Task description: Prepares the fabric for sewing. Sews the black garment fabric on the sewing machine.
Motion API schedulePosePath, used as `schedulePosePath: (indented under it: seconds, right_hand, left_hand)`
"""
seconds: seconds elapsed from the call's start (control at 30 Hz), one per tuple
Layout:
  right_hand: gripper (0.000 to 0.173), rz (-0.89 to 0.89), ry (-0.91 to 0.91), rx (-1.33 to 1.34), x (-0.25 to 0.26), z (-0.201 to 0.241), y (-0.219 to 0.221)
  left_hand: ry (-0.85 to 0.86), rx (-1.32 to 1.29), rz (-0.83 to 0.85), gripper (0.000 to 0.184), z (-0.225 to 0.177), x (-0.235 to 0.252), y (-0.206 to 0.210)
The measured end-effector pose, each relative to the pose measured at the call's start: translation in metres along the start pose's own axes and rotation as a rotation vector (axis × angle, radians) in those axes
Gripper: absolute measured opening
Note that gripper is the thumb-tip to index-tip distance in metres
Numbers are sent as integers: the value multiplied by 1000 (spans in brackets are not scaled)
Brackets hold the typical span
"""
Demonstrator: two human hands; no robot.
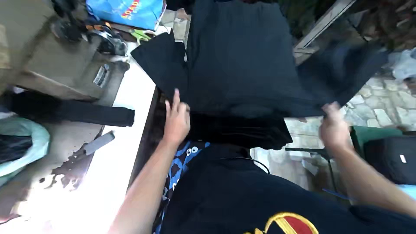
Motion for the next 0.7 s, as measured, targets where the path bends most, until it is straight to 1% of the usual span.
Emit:
schedulePosePath:
  seconds: [0.03, 0.07, 0.1, 0.13, 0.2, 0.27, 0.3, 0.33, 0.37, 0.4, 0.43, 0.5, 0.57, 0.63, 0.7]
  right_hand:
    - [43, 170, 28, -57, -27, -15, 47]
    - [42, 327, 62, -80, -55, -22, 82]
    - [42, 422, 74, -84, -76, -23, 104]
    - [41, 475, 71, -85, -84, -24, 117]
    - [40, 610, 35, -198, -78, -35, 120]
    - [37, 736, 5, -392, -46, -56, 107]
    - [38, 744, 8, -465, -23, -65, 99]
    - [37, 711, 5, -490, 0, -61, 89]
    - [36, 651, -17, -466, 21, -39, 79]
    - [37, 588, -71, -407, 38, -4, 75]
    - [40, 554, -168, -354, 47, 40, 79]
    - [47, 544, -493, -280, 47, 135, 110]
    - [51, 568, -789, -296, 34, 218, 158]
    - [53, 558, -974, -315, 19, 289, 195]
    - [53, 561, -1068, -285, 8, 354, 220]
  left_hand:
    - [-119, -12, 110, 21, 22, -24, 33]
    - [-223, -37, 212, 22, 39, -45, 59]
    - [-314, -86, 299, 25, 48, -62, 76]
    - [-380, -137, 347, 28, 51, -71, 83]
    - [-433, -218, 341, 30, 47, -76, 83]
    - [-457, -264, 330, 31, 45, -77, 82]
    - [-470, -282, 316, 31, 45, -78, 82]
    - [-486, -305, 296, 31, 45, -79, 83]
    - [-509, -325, 282, 31, 44, -80, 82]
    - [-534, -339, 274, 32, 43, -81, 81]
    - [-552, -352, 284, 33, 42, -81, 80]
    - [-539, -352, 307, 34, 36, -80, 78]
    - [-511, -336, 321, 35, 24, -85, 68]
    - [-486, -377, 276, 35, 7, -103, 45]
    - [-447, -502, 202, 32, -12, -136, 13]
Point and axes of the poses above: each hand's wrist, its own x-axis towards the middle knuckle, its own y-axis out of the palm, z = x × y, the point moved 10 cm from there along x, towards the middle knuckle, and after that the axes turned 7 degrees about y, right-handed, at the moved point
